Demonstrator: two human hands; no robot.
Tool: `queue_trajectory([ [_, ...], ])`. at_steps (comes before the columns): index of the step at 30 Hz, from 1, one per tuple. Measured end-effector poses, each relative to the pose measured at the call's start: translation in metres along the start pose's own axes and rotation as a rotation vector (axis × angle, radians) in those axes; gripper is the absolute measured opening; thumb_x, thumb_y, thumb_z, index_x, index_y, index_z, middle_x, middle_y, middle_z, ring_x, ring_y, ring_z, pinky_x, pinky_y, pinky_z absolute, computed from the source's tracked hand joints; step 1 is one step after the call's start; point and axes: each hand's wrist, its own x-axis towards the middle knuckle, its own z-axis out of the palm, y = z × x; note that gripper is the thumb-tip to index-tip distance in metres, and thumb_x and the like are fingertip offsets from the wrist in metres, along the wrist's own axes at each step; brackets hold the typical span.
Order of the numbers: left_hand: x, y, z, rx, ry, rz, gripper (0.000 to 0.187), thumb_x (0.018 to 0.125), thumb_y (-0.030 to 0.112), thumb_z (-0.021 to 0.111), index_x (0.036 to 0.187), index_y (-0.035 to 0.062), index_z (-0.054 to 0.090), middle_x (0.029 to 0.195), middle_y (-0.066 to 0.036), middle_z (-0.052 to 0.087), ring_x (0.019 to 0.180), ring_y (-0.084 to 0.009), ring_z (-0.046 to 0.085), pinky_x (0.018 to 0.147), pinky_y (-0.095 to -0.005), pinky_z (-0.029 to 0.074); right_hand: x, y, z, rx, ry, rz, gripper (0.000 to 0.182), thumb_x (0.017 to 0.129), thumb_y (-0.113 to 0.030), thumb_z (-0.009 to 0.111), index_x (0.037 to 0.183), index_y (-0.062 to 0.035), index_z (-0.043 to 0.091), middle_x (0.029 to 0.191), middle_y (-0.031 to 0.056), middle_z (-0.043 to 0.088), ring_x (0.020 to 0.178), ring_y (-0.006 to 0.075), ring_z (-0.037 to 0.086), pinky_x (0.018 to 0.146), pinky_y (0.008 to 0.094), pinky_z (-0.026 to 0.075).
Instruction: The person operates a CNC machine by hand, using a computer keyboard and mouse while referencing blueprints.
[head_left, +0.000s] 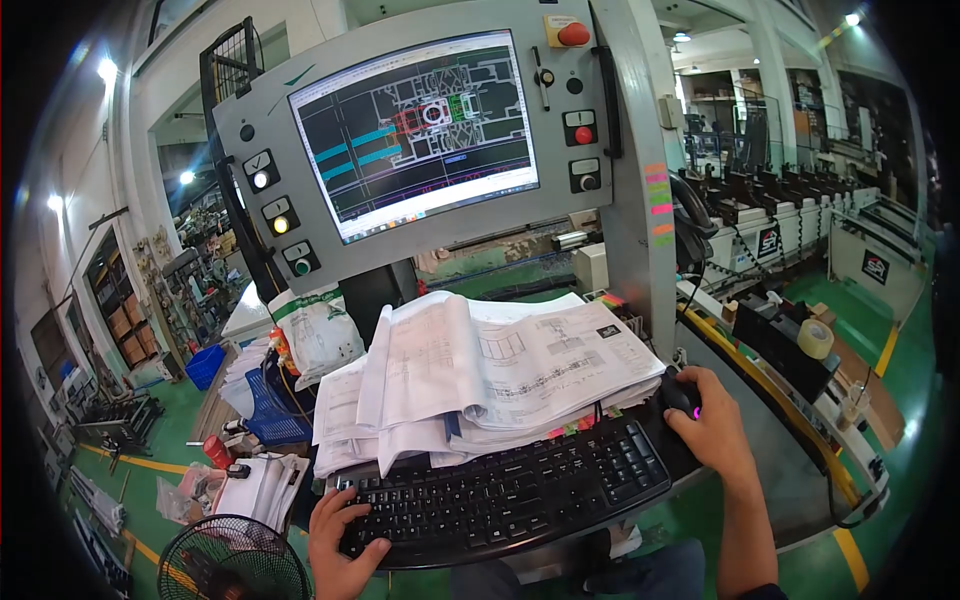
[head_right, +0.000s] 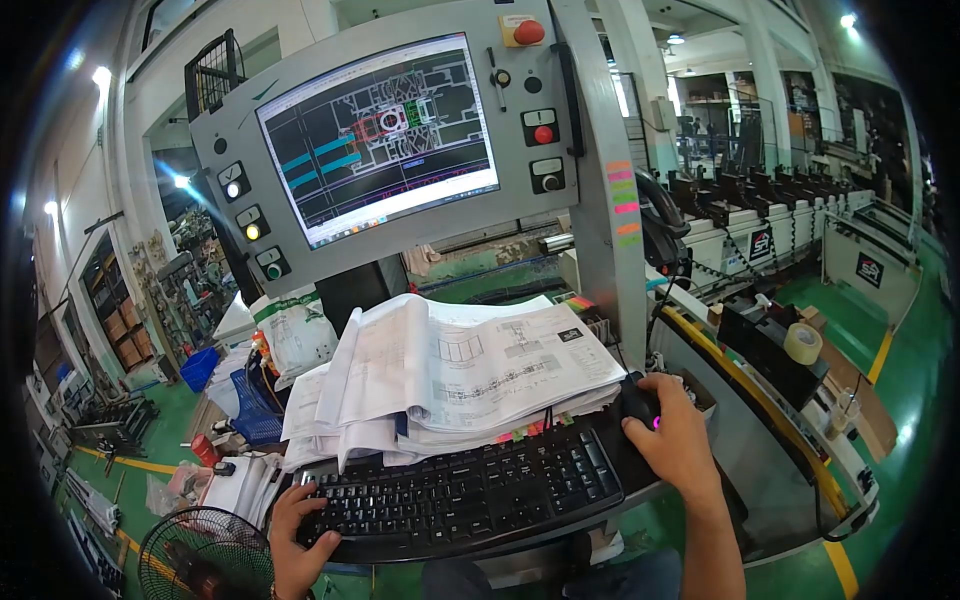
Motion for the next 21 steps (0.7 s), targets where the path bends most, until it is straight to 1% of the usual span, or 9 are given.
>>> queue_trajectory([
  [1, 0.000, -0.001, -0.001, 0.012, -0.033, 0.002, 0.064, 0.101, 0.038, 0.086, 0.153, 0.0066, 0.068, 0.169, -0.023, 0.057, 0.159, -0.0458, 0.049, 0.130, -0.0571, 0.039, 0.000, 0.001, 0.000, -0.006, 0.003, -0.009, 0.056, 0.089, -0.021, 0.082, 0.140, -0.0028, 0.065, 0.137, 0.0210, 0.072, 0.127, 0.0432, 0.071, 0.109, 0.0486, 0.055],
  [4, 0.002, 0.014, 0.006, -0.096, 0.100, -0.133, 0.058, 0.081, 0.041, 0.089, 0.125, 0.0040, 0.080, 0.151, -0.020, 0.072, 0.151, -0.0451, 0.057, 0.128, -0.0574, 0.039, 0.000, 0.002, 0.000, -0.009, 0.004, -0.014, 0.056, 0.090, -0.021, 0.082, 0.139, -0.0026, 0.065, 0.136, 0.0210, 0.072, 0.126, 0.0428, 0.072, 0.108, 0.0484, 0.055],
  [14, 0.002, 0.014, 0.006, -0.086, 0.097, -0.113, 0.058, 0.083, 0.042, 0.089, 0.125, 0.0040, 0.080, 0.150, -0.021, 0.072, 0.150, -0.0454, 0.057, 0.128, -0.0572, 0.040, 0.001, 0.000, 0.000, -0.004, -0.003, -0.011, 0.056, 0.090, -0.021, 0.082, 0.140, -0.0024, 0.065, 0.136, 0.0206, 0.072, 0.127, 0.0425, 0.071, 0.108, 0.0482, 0.055],
  [17, 0.001, 0.011, 0.006, -0.085, 0.099, -0.104, 0.057, 0.083, 0.042, 0.088, 0.125, 0.0043, 0.080, 0.150, -0.021, 0.072, 0.149, -0.0456, 0.057, 0.128, -0.0573, 0.040, 0.002, 0.008, 0.003, -0.052, 0.016, -0.111, 0.055, 0.090, -0.021, 0.082, 0.140, -0.0019, 0.065, 0.139, 0.0209, 0.070, 0.128, 0.0431, 0.071, 0.108, 0.0489, 0.055],
  [20, 0.002, 0.012, 0.006, -0.079, 0.096, -0.096, 0.057, 0.083, 0.042, 0.088, 0.126, 0.0044, 0.080, 0.150, -0.021, 0.072, 0.150, -0.0459, 0.057, 0.128, -0.0576, 0.040, 0.002, 0.005, 0.002, -0.033, 0.003, -0.089, 0.056, 0.090, -0.022, 0.081, 0.140, -0.0012, 0.066, 0.143, 0.0212, 0.069, 0.130, 0.0440, 0.069, 0.110, 0.0492, 0.055],
  [21, 0.003, 0.012, 0.006, -0.076, 0.094, -0.096, 0.057, 0.083, 0.042, 0.088, 0.126, 0.0045, 0.080, 0.150, -0.021, 0.072, 0.150, -0.0460, 0.057, 0.128, -0.0577, 0.040, 0.002, 0.001, 0.000, -0.017, -0.017, -0.036, 0.056, 0.090, -0.021, 0.081, 0.141, -0.0009, 0.066, 0.145, 0.0212, 0.068, 0.131, 0.0441, 0.069, 0.111, 0.0492, 0.054],
])
